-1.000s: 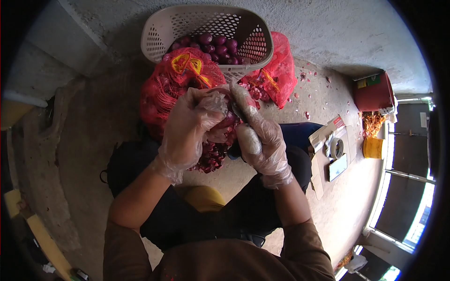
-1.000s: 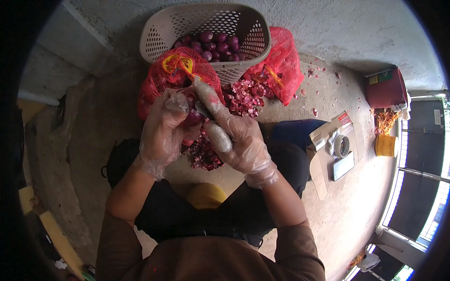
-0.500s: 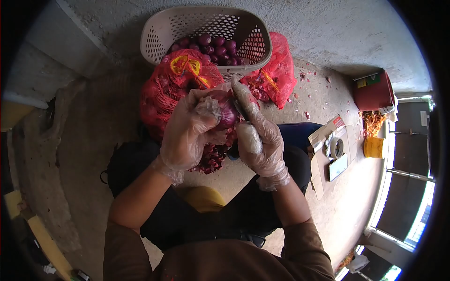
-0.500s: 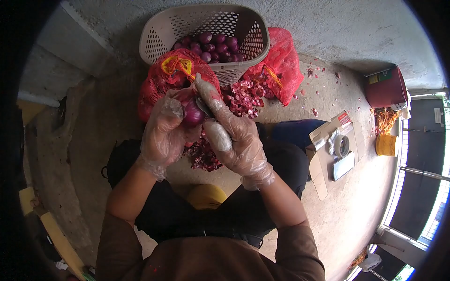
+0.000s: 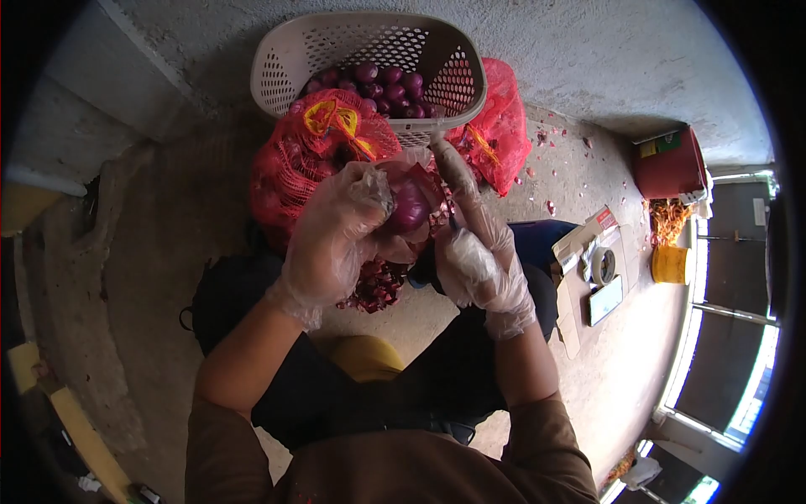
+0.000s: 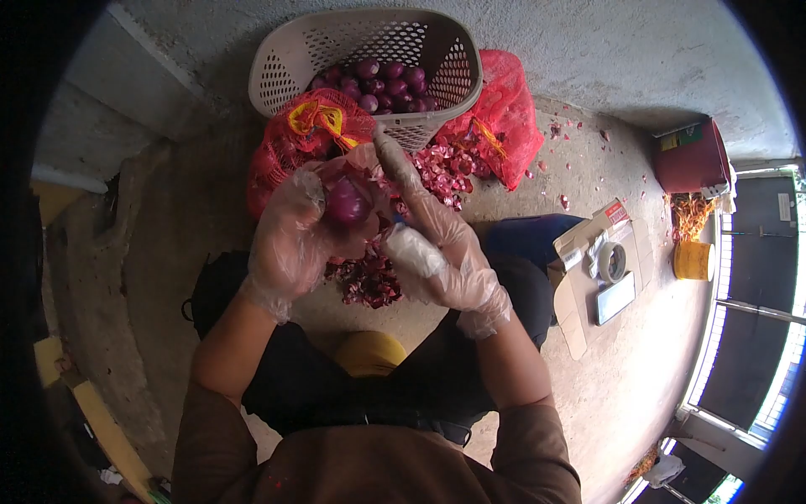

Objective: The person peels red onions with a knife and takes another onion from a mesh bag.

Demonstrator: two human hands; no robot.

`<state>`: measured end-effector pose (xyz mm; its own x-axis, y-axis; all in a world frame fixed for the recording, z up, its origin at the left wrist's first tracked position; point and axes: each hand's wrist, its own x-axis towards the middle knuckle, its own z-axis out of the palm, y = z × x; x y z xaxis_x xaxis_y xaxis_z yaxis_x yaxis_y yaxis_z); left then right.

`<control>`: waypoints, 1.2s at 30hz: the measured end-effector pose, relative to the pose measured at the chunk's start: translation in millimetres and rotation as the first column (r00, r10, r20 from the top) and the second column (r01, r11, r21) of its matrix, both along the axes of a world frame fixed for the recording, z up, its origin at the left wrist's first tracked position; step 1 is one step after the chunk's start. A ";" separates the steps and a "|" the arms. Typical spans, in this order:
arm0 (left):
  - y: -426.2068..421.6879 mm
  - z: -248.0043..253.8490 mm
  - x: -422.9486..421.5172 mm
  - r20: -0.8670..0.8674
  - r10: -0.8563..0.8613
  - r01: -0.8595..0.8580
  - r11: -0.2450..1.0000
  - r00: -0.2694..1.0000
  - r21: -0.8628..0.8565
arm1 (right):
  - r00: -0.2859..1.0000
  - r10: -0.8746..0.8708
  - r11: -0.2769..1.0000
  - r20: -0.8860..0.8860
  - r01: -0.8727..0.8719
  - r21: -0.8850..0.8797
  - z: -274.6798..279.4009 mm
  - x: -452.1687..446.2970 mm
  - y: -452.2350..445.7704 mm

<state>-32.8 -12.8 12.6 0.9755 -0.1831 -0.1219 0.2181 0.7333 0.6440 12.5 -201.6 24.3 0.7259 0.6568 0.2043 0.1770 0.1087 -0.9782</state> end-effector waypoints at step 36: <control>-3.9 17.9 -1.3 0.119 -0.025 0.020 0.999 0.993 0.048 | 0.902 -0.430 0.897 0.037 0.423 0.126 -14.9 13.9 4.3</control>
